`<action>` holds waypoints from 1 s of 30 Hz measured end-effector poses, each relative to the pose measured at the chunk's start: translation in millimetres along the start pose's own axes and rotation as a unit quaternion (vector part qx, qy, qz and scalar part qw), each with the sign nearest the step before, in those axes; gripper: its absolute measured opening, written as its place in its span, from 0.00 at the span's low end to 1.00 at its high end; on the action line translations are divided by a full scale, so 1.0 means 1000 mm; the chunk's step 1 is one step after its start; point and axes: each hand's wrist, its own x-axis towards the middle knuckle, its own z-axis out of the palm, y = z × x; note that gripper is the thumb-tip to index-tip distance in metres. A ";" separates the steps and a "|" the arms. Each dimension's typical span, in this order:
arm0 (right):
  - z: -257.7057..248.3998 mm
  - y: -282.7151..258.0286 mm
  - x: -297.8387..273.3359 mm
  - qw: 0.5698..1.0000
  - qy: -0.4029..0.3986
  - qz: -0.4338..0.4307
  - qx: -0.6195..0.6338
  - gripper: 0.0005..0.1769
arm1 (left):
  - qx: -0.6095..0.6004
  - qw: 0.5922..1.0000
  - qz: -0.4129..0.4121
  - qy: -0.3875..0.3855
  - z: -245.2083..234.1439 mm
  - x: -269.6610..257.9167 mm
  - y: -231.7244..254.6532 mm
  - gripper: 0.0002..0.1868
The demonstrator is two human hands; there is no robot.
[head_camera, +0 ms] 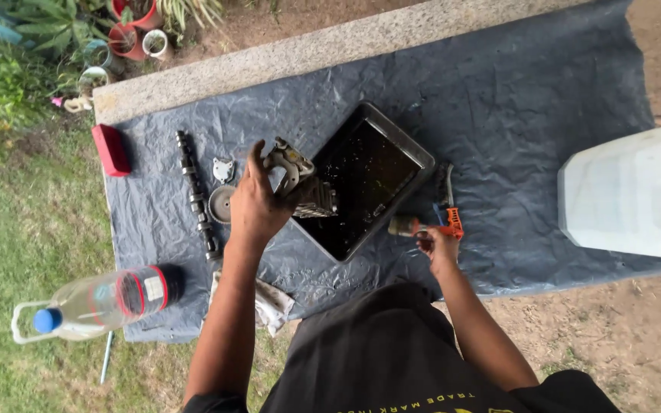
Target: The person scrubs a metal engine cylinder head with a brush and liquid from a tray, rotating the part to clean various surfaces. Nearby, a camshaft and other engine components rest on a tarp.
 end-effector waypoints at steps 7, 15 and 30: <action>0.015 -0.013 -0.036 0.992 0.055 0.084 -0.082 0.20 | -0.059 0.995 0.072 0.020 0.006 0.004 -0.006 0.38; 0.134 -0.106 -0.183 0.914 -0.283 0.291 0.024 0.51 | -0.091 0.973 0.207 -0.037 -0.039 -0.024 0.046 0.48; 0.202 -0.147 -0.168 0.924 -0.247 0.150 0.252 0.18 | 0.001 0.913 0.409 -0.019 0.025 -0.087 -0.087 0.37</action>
